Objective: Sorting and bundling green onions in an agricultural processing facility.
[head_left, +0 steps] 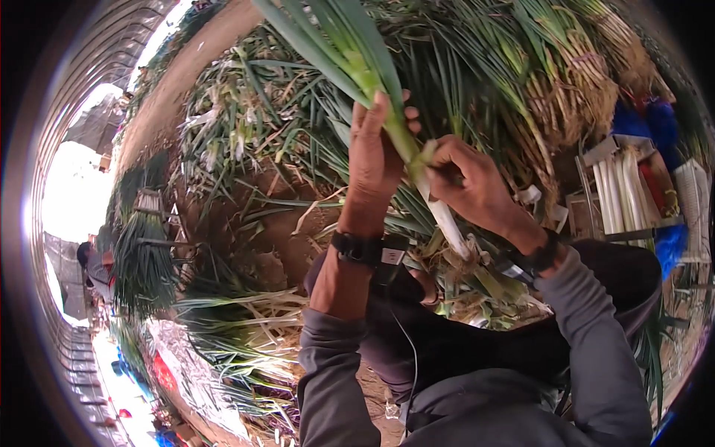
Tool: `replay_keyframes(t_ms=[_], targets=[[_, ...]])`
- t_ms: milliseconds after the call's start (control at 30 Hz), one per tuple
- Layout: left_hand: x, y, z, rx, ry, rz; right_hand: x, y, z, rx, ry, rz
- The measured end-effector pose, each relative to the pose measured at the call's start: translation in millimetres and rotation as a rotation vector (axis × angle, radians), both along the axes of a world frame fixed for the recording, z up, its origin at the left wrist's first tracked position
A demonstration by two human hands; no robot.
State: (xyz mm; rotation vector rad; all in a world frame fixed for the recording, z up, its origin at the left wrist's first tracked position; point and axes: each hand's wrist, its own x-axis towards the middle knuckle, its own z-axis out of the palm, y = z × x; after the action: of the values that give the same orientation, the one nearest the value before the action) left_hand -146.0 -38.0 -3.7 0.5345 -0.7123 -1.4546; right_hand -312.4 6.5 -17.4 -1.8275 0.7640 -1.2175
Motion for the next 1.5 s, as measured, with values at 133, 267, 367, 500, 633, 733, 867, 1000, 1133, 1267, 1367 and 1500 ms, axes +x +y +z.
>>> replay_keyframes(t_ms=[133, 267, 367, 500, 633, 733, 867, 1000, 1133, 1267, 1367, 1500], targets=[[7, -3, -1, -0.061, -0.015, 0.041, -7, 1, 4, 0.455, -0.169, 0.126], [26, -6, 5, -0.12, -0.04, 0.123, -25, 29, -20, 0.463, 0.107, 0.23], [24, -7, 6, -0.15, -0.027, 0.102, -45, 30, -40, 0.561, -0.03, 0.273], [46, -10, 12, -0.131, -0.074, 0.261, -51, 50, -57, 0.163, 0.363, 0.217], [72, -16, 13, -0.212, -0.079, 0.33, -75, 84, -116, 0.217, 0.639, 0.249], [71, -13, 10, -0.208, -0.056, 0.365, -103, 87, -181, 0.222, 0.832, 0.151], [67, -8, -1, -0.154, -0.031, 0.374, -125, 106, -224, 0.376, 1.161, 0.26], [76, -11, 0, -0.153, -0.008, 0.412, -138, 108, -230, 0.452, 1.294, 0.305], [87, -13, -7, -0.157, -0.052, 0.465, -98, 72, -156, 0.171, 0.619, -0.201], [109, -21, -5, -0.094, -0.055, 0.558, -55, 45, -112, 0.052, 0.411, -0.2], [124, -13, -22, -0.047, -0.384, 0.511, -51, 41, -130, 0.369, 0.524, -0.166], [75, -18, 1, -0.222, 0.326, 0.373, -60, 58, -96, 0.622, 0.171, -0.102]])
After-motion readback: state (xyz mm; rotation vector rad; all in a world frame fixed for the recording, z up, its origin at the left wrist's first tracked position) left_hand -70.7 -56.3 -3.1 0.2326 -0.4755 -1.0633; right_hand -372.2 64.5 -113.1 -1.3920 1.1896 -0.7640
